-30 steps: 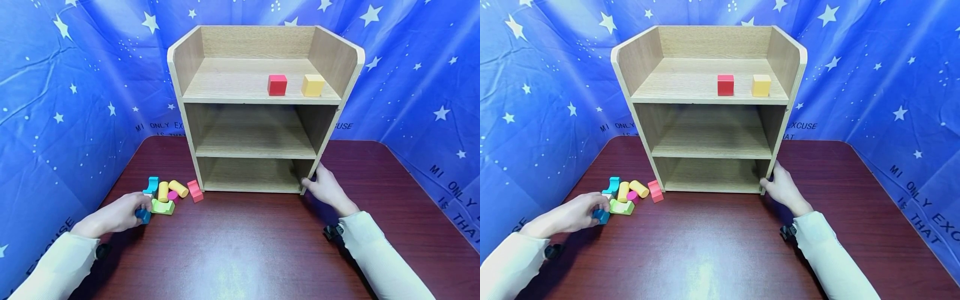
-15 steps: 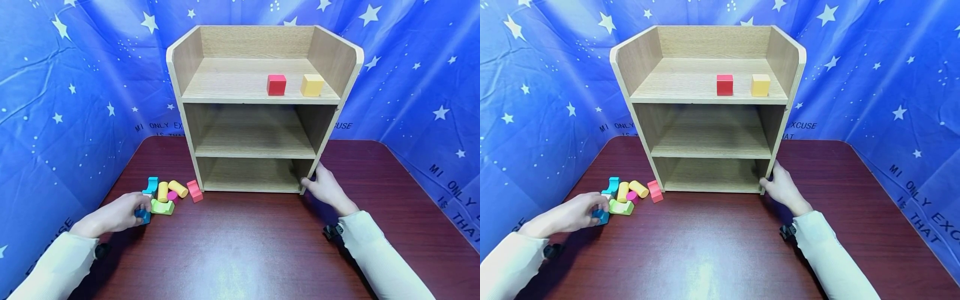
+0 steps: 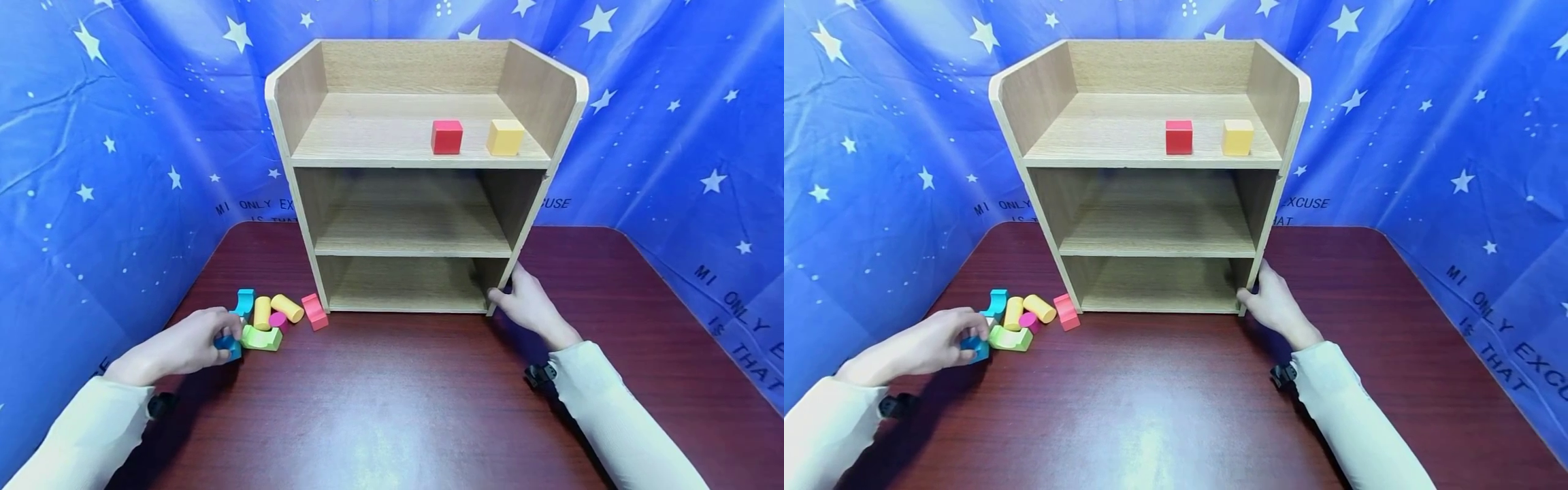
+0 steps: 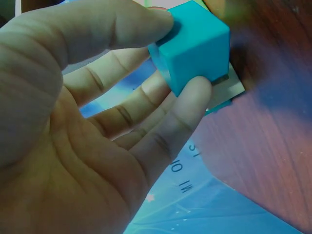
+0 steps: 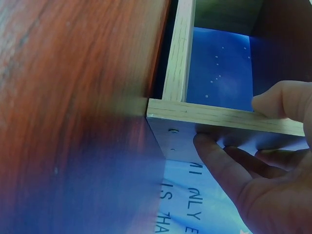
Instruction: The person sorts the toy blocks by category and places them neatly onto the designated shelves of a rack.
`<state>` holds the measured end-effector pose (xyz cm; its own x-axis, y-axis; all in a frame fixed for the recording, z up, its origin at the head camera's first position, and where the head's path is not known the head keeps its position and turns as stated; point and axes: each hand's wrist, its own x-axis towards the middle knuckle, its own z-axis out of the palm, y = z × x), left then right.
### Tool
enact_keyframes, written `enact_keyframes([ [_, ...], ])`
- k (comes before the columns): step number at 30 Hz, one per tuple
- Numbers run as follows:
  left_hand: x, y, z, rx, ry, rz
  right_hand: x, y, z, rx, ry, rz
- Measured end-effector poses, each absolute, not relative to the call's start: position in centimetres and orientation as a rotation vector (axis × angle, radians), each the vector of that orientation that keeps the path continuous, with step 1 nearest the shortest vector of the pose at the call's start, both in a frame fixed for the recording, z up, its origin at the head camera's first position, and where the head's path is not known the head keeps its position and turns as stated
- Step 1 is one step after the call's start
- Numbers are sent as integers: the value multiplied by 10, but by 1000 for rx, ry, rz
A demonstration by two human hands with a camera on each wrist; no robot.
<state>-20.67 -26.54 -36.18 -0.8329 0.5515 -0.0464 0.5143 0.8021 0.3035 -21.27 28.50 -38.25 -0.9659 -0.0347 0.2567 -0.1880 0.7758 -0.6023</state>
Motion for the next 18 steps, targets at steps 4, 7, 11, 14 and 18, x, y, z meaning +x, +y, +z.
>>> enact_keyframes([
  [4, -207, -265, -356, 828, 2851, 401, -213, 284, -382, 175, -2740, 965],
  [7, -208, -262, -350, 839, 2861, 395, -213, 284, -381, 171, -2740, 966],
  [11, -208, -260, -344, 904, 2896, 404, -213, 284, -381, 174, -2740, 964],
  [14, -209, -258, -341, 948, 2912, 411, -214, 284, -382, 174, -2742, 962],
  [18, -210, -253, -337, 952, 2916, 425, -214, 284, -383, 177, -2737, 965],
])
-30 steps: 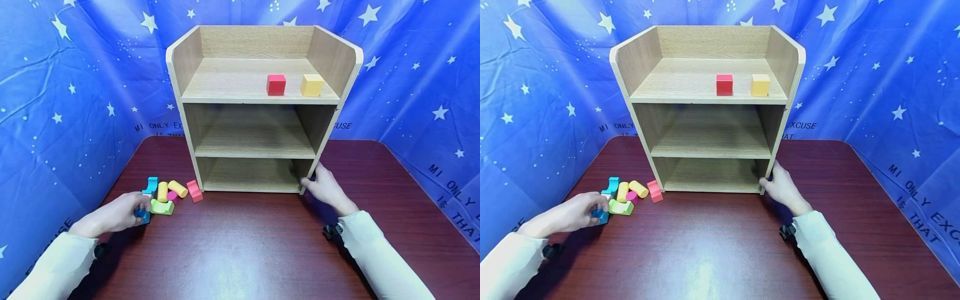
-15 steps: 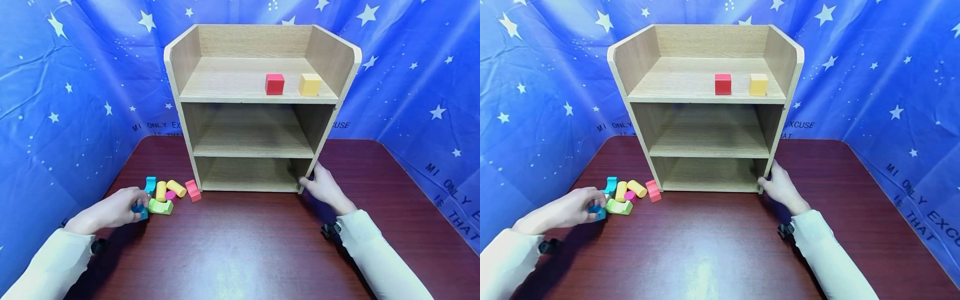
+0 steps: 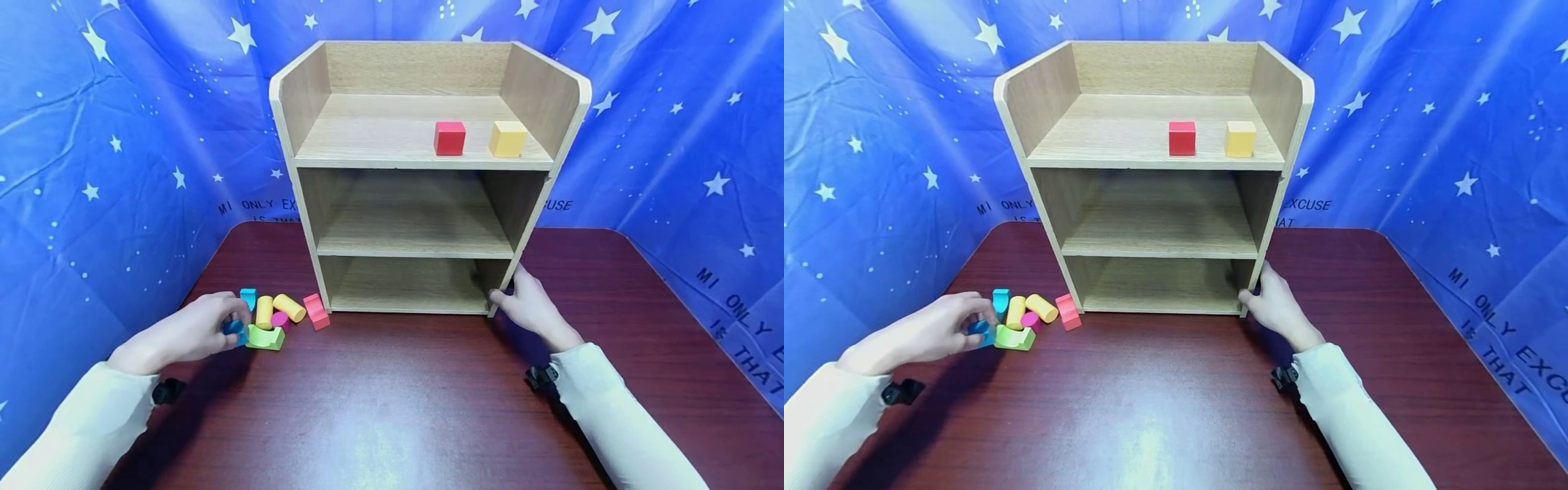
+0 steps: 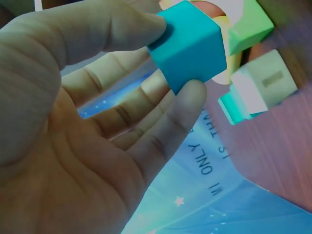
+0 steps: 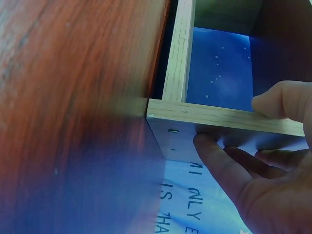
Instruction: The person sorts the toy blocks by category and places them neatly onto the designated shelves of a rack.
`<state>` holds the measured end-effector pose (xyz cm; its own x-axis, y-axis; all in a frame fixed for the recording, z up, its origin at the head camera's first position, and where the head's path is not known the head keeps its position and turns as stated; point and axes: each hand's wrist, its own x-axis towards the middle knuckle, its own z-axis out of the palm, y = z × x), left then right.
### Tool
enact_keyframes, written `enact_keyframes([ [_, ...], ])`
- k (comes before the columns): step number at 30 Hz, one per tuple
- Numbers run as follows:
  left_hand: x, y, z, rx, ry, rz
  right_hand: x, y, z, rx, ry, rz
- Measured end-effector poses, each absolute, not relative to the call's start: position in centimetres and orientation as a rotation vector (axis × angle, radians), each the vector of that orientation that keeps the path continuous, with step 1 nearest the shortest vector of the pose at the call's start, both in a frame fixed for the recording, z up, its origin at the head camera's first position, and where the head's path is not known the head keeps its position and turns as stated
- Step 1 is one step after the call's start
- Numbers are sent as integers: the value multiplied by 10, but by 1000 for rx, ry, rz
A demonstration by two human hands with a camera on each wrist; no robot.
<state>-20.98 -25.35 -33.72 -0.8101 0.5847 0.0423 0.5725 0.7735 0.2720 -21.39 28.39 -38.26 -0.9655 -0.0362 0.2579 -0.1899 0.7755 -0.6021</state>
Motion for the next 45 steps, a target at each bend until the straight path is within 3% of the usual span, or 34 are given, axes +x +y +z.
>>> enact_keyframes([
  [45, -217, -187, -311, 1236, 2936, 460, -212, 283, -381, 158, -2746, 991],
])
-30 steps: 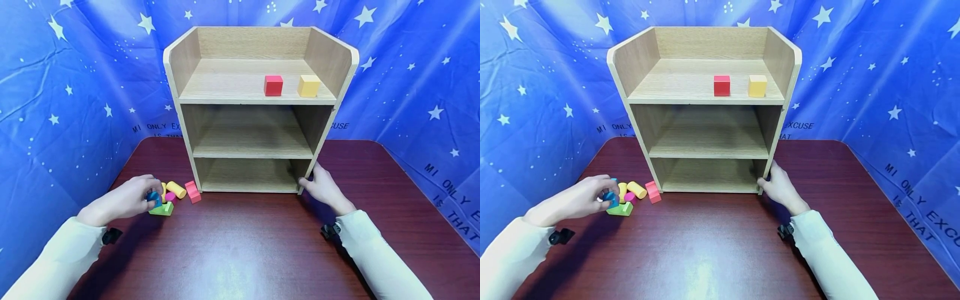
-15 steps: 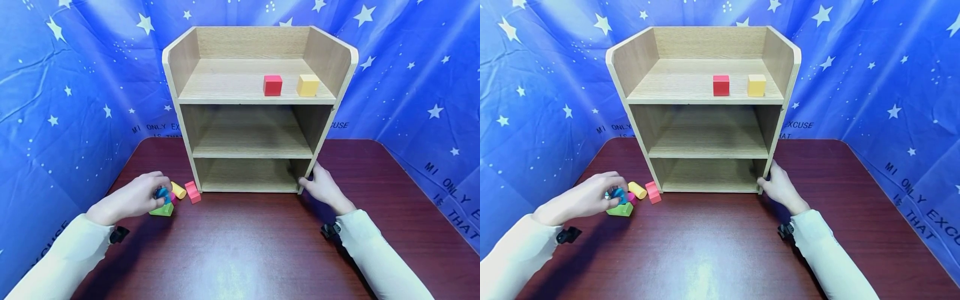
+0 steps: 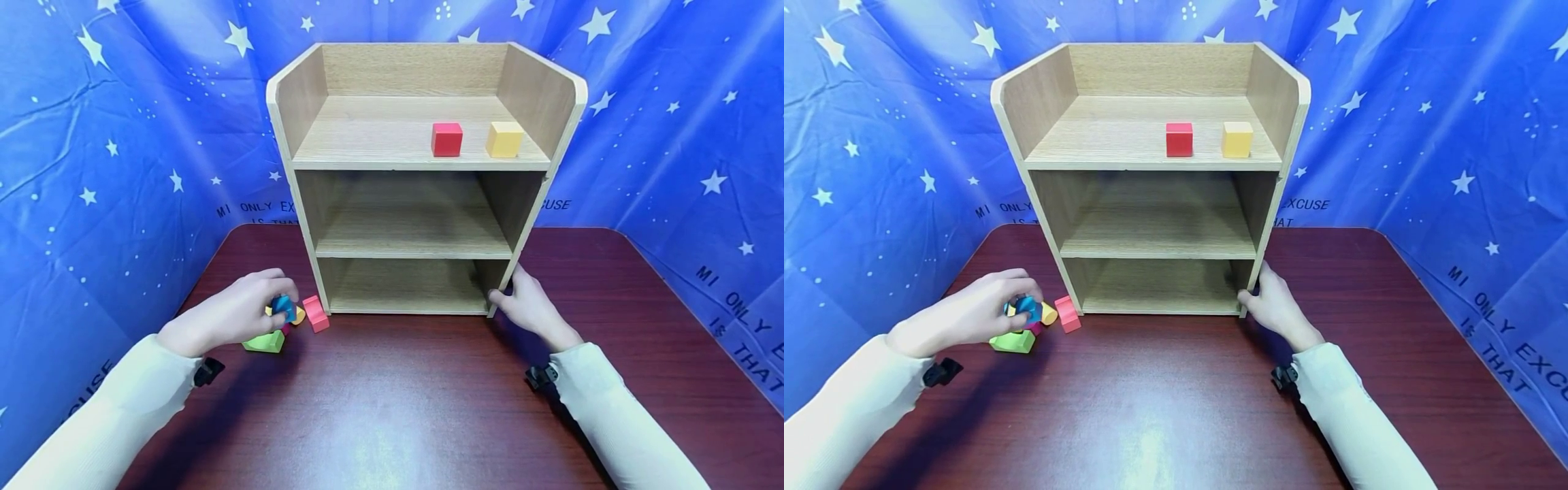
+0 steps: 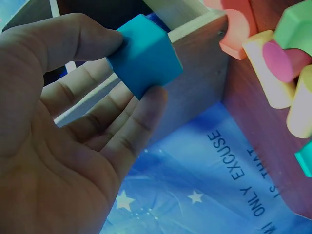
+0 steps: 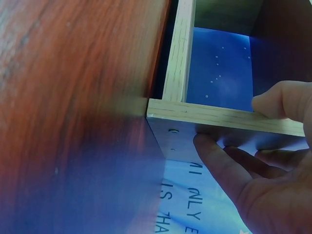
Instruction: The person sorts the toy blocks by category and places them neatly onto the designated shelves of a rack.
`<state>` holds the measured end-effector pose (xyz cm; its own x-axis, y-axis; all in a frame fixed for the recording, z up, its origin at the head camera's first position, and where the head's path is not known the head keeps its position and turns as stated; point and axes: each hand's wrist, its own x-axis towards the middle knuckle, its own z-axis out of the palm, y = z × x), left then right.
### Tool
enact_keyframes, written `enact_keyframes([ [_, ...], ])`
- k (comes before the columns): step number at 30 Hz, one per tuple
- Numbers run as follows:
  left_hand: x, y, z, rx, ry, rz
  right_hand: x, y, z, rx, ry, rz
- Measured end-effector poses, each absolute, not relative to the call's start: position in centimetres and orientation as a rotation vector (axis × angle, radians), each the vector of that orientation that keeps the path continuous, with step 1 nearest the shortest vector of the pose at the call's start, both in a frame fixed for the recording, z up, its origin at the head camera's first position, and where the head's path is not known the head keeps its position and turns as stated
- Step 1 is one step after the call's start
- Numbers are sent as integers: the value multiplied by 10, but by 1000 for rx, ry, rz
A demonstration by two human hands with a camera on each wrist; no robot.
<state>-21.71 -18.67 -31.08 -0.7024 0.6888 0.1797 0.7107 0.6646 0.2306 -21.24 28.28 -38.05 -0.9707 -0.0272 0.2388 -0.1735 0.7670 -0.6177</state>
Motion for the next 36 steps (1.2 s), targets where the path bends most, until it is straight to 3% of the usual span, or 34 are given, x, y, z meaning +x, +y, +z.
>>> enact_keyframes([
  [36, -216, -127, -249, -1422, -2611, -459, -212, 282, -379, 155, -2757, 981],
])
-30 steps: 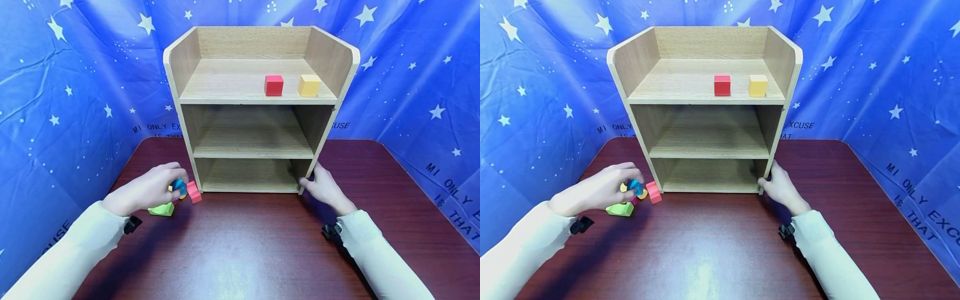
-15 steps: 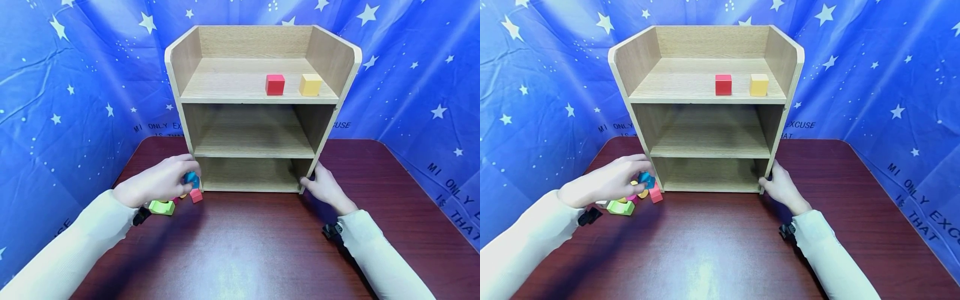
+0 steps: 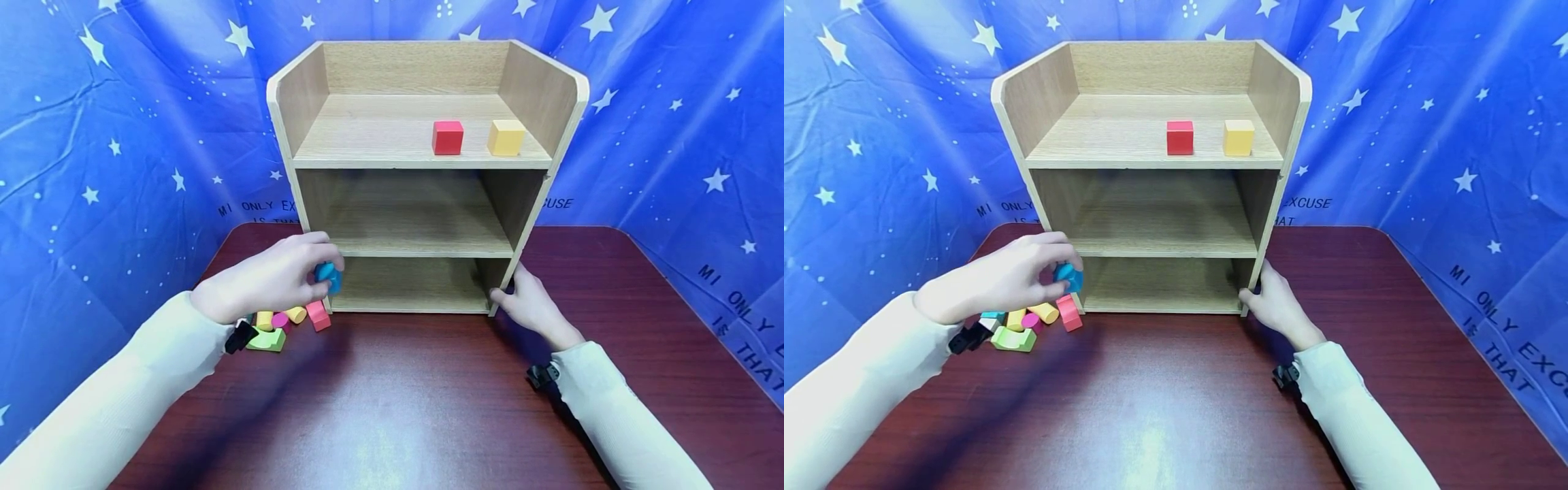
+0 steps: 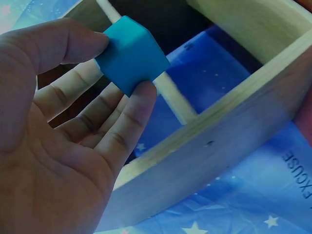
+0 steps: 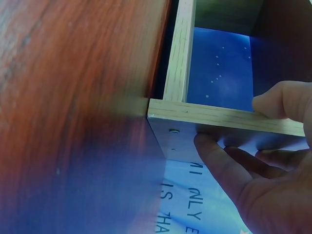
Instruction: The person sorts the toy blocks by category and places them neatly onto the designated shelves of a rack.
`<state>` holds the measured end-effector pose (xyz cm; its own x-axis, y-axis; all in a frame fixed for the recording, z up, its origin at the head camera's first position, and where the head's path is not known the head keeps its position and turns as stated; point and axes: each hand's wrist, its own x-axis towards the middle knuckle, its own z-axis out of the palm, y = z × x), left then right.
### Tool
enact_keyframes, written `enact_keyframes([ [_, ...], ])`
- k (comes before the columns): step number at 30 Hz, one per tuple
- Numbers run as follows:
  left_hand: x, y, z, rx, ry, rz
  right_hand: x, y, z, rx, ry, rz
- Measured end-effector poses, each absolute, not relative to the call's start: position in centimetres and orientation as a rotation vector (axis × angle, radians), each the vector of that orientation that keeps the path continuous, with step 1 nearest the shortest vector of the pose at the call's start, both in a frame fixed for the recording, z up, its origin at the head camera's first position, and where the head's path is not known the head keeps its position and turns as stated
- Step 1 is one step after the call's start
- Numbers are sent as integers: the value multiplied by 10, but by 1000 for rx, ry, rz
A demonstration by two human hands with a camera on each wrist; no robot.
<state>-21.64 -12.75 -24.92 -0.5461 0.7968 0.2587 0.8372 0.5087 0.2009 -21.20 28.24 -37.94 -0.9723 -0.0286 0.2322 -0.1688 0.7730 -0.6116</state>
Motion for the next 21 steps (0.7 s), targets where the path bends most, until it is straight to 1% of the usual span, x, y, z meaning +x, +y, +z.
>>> enact_keyframes([
  [9, -217, -115, -225, -1483, -2533, -515, -214, 283, -382, 162, -2755, 995],
  [21, -221, -96, -192, -1501, -2385, -490, -212, 283, -381, 155, -2746, 1005],
])
